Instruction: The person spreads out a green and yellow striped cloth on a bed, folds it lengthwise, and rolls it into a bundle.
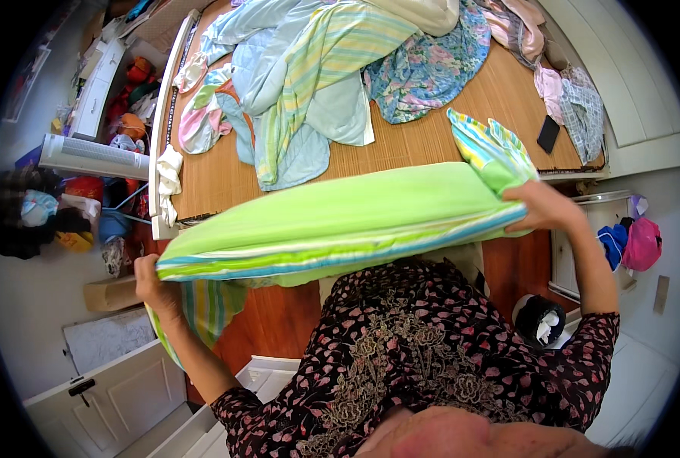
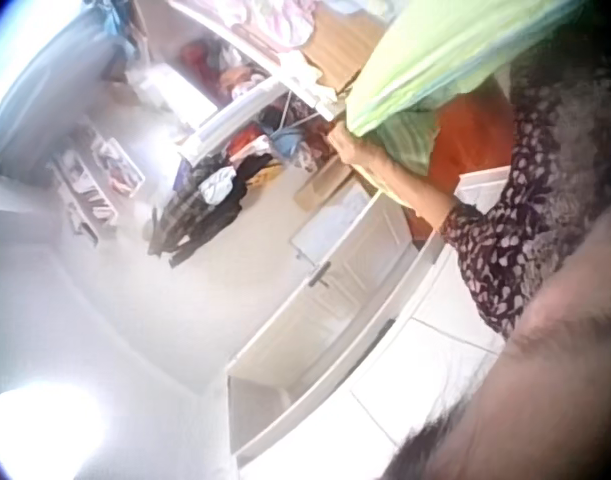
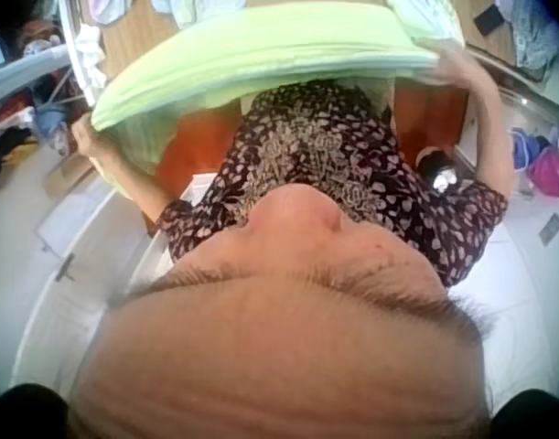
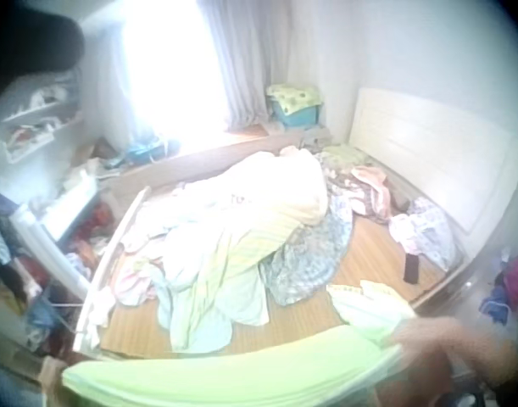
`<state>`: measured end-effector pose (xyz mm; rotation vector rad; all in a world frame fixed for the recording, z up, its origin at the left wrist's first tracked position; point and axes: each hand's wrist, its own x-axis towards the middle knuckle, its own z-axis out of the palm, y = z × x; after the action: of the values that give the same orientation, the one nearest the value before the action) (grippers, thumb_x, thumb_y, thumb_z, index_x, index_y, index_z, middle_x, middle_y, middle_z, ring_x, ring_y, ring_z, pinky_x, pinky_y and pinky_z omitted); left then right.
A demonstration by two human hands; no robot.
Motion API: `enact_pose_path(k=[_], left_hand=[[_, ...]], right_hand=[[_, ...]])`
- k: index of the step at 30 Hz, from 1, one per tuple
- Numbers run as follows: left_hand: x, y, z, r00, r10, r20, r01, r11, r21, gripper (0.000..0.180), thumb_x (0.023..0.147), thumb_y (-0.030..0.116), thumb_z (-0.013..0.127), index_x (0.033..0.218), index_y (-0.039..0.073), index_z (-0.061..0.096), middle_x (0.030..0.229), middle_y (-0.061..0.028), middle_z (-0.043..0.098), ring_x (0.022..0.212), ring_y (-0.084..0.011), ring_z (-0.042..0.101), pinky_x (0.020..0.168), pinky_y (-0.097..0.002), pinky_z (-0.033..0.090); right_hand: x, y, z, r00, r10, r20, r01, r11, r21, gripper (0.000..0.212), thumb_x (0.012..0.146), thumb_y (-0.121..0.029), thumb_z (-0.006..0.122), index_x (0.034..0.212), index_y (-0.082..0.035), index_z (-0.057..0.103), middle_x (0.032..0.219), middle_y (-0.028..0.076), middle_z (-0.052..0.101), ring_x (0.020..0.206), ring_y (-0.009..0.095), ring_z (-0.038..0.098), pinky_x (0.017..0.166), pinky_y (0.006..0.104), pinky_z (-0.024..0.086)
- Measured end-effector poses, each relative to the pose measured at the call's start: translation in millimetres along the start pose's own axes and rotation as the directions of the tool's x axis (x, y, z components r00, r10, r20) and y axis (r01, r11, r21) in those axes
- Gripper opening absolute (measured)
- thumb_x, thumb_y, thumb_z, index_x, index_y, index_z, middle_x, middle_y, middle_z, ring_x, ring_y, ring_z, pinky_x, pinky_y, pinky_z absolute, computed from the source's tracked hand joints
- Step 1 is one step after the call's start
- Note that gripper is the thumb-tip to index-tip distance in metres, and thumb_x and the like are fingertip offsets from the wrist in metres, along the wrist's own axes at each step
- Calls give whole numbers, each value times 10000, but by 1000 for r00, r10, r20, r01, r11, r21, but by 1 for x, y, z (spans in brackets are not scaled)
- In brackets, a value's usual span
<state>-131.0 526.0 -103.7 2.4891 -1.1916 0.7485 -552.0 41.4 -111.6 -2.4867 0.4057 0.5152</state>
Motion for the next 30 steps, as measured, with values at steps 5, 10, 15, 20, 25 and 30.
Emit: enact_pose_path(k=[5,10,15,20,25,30], left_hand=[[-49,-10,19,994,-71,80,67,996,55,168,722,27,630,852,70,534,807,-108,545,766,-322,575,638,-379,468],[-85,-31,33,979,-139,149,125,987,104,159,746,110,654,841,65,535,792,-114,560,734,-326,584,625,-389,467],[-92,-30,50,964,-152,218,134,986,98,192,759,170,674,811,71,518,761,-105,552,695,-322,576,595,-393,459],[-53,-26,57,978,-40,203,27,997,66,154,760,147,661,791,80,526,753,-125,551,700,-338,576,587,-394,461],[31,-6,10,996,81,32,-85,983,166,121,753,122,656,797,99,545,776,-117,591,714,-341,596,592,-386,473],[168,-27,-82,919,254,-302,-177,949,260,181,784,115,677,961,118,641,840,-58,668,731,-205,652,654,-284,508]], right_hand=[[-6,-1,51,985,-99,-139,96,995,-27,369,630,-175,767,909,-47,562,858,182,595,858,390,573,706,427,461],[-8,34,124,991,-103,-87,87,981,-172,300,628,-154,742,853,-73,561,870,108,558,890,325,562,719,415,459],[0,51,150,955,-171,-243,86,942,-324,284,616,-140,731,852,-102,579,865,45,557,946,227,542,830,365,395],[17,85,136,926,-134,-352,7,941,-340,224,599,-54,680,778,-68,546,769,62,586,816,283,584,740,385,446],[7,88,12,675,-58,-736,-32,994,-108,284,733,-73,582,1008,-102,646,896,150,642,836,340,612,754,412,488],[-55,83,-137,263,-45,-964,-276,954,-120,275,870,-85,535,1130,-45,615,1003,124,674,934,217,638,830,324,499]])
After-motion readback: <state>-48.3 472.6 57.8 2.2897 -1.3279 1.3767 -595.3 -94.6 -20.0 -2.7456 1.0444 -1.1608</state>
